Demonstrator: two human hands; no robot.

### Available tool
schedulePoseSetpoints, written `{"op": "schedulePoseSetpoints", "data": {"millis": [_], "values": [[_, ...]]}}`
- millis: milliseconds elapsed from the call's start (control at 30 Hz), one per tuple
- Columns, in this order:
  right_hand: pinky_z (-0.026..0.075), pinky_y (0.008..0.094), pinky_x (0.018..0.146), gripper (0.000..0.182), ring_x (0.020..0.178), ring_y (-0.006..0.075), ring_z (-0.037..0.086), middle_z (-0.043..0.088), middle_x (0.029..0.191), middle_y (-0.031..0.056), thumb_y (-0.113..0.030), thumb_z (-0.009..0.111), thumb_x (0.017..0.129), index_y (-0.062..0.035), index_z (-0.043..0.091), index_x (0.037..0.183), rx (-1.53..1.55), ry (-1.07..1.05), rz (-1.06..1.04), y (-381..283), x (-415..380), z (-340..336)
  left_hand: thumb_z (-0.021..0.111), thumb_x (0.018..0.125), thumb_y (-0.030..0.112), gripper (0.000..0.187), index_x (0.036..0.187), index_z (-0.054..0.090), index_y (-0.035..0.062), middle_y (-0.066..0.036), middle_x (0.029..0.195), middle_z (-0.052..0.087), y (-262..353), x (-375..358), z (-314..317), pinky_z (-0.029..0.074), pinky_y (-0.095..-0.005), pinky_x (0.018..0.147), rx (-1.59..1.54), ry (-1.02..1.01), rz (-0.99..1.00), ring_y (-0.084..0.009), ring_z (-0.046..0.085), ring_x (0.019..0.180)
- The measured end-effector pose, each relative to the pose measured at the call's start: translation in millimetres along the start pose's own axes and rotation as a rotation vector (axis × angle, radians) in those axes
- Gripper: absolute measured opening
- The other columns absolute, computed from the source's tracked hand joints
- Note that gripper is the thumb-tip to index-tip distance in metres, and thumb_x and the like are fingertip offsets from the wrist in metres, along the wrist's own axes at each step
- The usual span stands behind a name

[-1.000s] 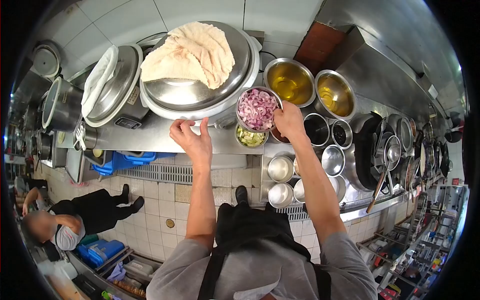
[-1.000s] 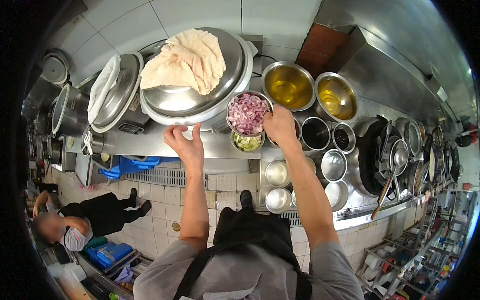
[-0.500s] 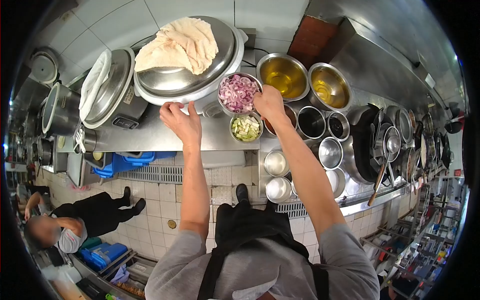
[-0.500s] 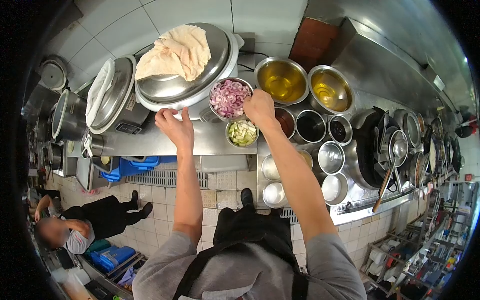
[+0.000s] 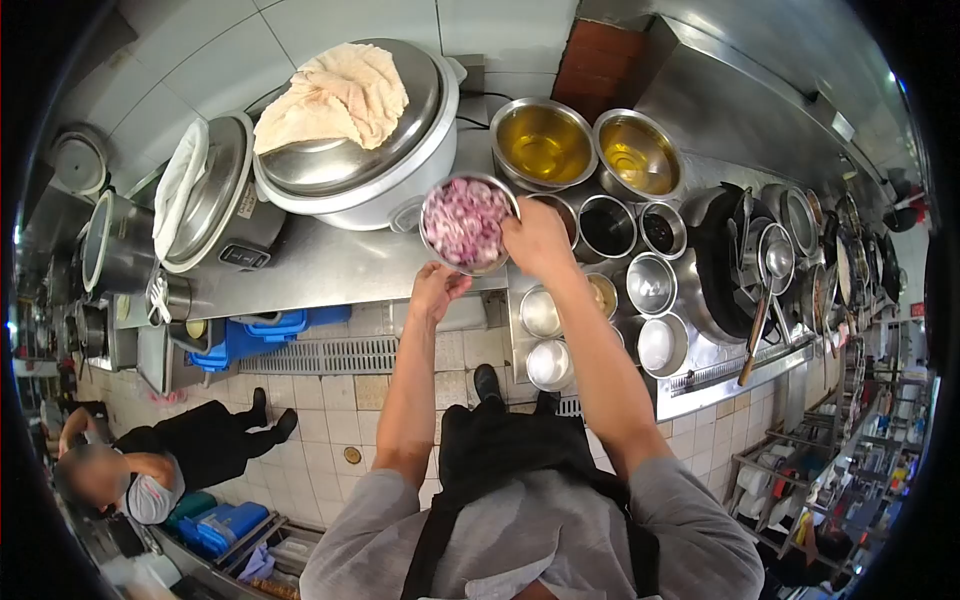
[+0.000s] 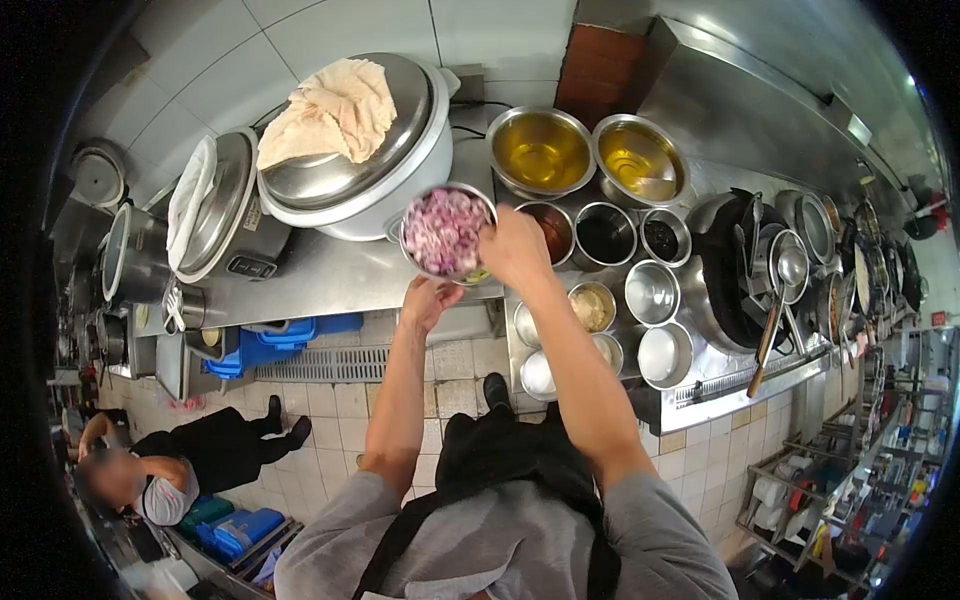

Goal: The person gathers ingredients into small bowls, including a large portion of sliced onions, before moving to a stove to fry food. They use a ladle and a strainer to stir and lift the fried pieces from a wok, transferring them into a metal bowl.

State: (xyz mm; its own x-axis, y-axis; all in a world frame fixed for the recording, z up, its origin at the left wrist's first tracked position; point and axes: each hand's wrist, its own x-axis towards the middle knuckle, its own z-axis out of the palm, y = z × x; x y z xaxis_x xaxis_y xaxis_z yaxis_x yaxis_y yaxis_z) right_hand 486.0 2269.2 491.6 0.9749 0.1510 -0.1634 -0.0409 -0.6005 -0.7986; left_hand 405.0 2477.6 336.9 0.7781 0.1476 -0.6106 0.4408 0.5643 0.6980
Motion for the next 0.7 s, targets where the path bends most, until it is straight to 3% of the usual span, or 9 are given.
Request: {"op": "schedulePoseSetpoints", "data": {"millis": [100, 133, 200, 300, 367, 433, 533, 600, 700], "values": [[0.051, 0.0551, 0.091, 0.029, 0.100, 0.0515, 0.065, 0.067, 0.097, 0.0365, -0.017, 0.060, 0.087, 0.0095, 0.067, 0.097, -0.016, -0.043, 0.061, 20.0, -45.9, -1.3, 0.069, 0.096, 0.010, 0.025, 0.111, 0.053, -0.0014, -0.011, 0.091, 0.065, -0.9, 43.4, 4.4, 0.061, -0.0365, 0.070, -0.042, -0.137, 0.064, -0.0233, 0.068, 0.079], [0.051, 0.0551, 0.091, 0.029, 0.100, 0.0511, 0.065, 0.067, 0.098, 0.0359, -0.017, 0.060, 0.087, 0.0091, 0.068, 0.096, -0.046, -0.062, 0.092, 31.1, -57.0, 6.5, 0.068, 0.096, 0.009, 0.025, 0.113, 0.053, -0.0022, -0.012, 0.093, 0.066, 6.2, 59.8, -3.5, 0.062, -0.0368, 0.073, 0.093, -0.112, 0.043, -0.0244, 0.069, 0.083], [0.053, 0.0527, 0.079, 0.028, 0.086, 0.0463, 0.067, 0.068, 0.093, 0.0333, -0.017, 0.059, 0.088, 0.0096, 0.066, 0.095, -0.096, -0.096, 0.110, 54.7, -62.6, 23.0, 0.066, 0.098, 0.008, 0.033, 0.124, 0.051, -0.0053, -0.018, 0.105, 0.066, 17.3, 94.0, -11.3, 0.062, -0.0369, 0.084, 0.258, -0.131, 0.014, -0.0298, 0.070, 0.098], [0.056, 0.0480, 0.056, 0.028, 0.059, 0.0377, 0.070, 0.070, 0.084, 0.0296, -0.016, 0.057, 0.091, 0.0117, 0.063, 0.094, -0.179, -0.037, 0.023, 100.6, -54.2, 74.7, 0.067, 0.100, 0.017, 0.040, 0.128, 0.050, -0.0063, -0.024, 0.122, 0.061, 40.7, 82.3, -1.4, 0.059, -0.0416, 0.094, 0.087, -0.112, -0.008, -0.0324, 0.068, 0.109], [0.057, 0.0481, 0.057, 0.029, 0.059, 0.0379, 0.070, 0.070, 0.085, 0.0303, -0.016, 0.058, 0.092, 0.0123, 0.064, 0.096, -0.259, 0.140, -0.104, 139.8, -39.0, 121.0, 0.062, 0.104, 0.029, 0.047, 0.132, 0.047, -0.0054, -0.025, 0.127, 0.058, 40.0, 54.8, -5.7, 0.058, -0.0437, 0.092, 0.246, 0.026, 0.051, -0.0329, 0.066, 0.106], [0.058, 0.0473, 0.057, 0.030, 0.057, 0.0358, 0.071, 0.070, 0.082, 0.0290, -0.016, 0.057, 0.094, 0.0125, 0.064, 0.099, -0.119, 0.054, 0.090, 144.0, -28.3, 134.2, 0.059, 0.105, 0.037, 0.052, 0.133, 0.047, -0.0055, -0.024, 0.126, 0.059, 24.2, 32.1, -22.1, 0.057, -0.0456, 0.091, 0.377, 0.183, 0.081, -0.0333, 0.065, 0.106], [0.058, 0.0461, 0.056, 0.031, 0.055, 0.0326, 0.071, 0.069, 0.076, 0.0257, -0.017, 0.056, 0.097, 0.0126, 0.064, 0.103, 0.174, -0.025, 0.299, 135.1, -28.2, 130.9, 0.053, 0.106, 0.047, 0.058, 0.131, 0.050, -0.0062, -0.019, 0.119, 0.062, -4.8, -10.8, -20.5, 0.058, -0.0470, 0.089, 0.209, 0.128, -0.121, -0.0313, 0.065, 0.104], [0.057, 0.0422, 0.053, 0.033, 0.053, 0.0274, 0.071, 0.068, 0.073, 0.0201, -0.021, 0.059, 0.099, 0.0111, 0.064, 0.108, 0.387, -0.069, 0.427, 134.3, -29.1, 125.7, 0.055, 0.106, 0.047, 0.058, 0.131, 0.050, -0.0055, -0.019, 0.117, 0.063, -27.6, -8.7, -30.6, 0.058, -0.0463, 0.088, 0.077, 0.125, -0.045, -0.0308, 0.065, 0.102], [0.056, 0.0392, 0.051, 0.034, 0.053, 0.0230, 0.069, 0.070, 0.076, 0.0178, -0.021, 0.060, 0.099, 0.0081, 0.064, 0.115, 0.365, -0.122, 0.256, 150.7, -59.5, 103.3, 0.060, 0.104, 0.041, 0.050, 0.127, 0.051, -0.0028, -0.018, 0.113, 0.063, -51.5, -7.1, -42.3, 0.059, -0.0451, 0.085, -0.066, 0.184, 0.033, -0.0310, 0.067, 0.092]]}}
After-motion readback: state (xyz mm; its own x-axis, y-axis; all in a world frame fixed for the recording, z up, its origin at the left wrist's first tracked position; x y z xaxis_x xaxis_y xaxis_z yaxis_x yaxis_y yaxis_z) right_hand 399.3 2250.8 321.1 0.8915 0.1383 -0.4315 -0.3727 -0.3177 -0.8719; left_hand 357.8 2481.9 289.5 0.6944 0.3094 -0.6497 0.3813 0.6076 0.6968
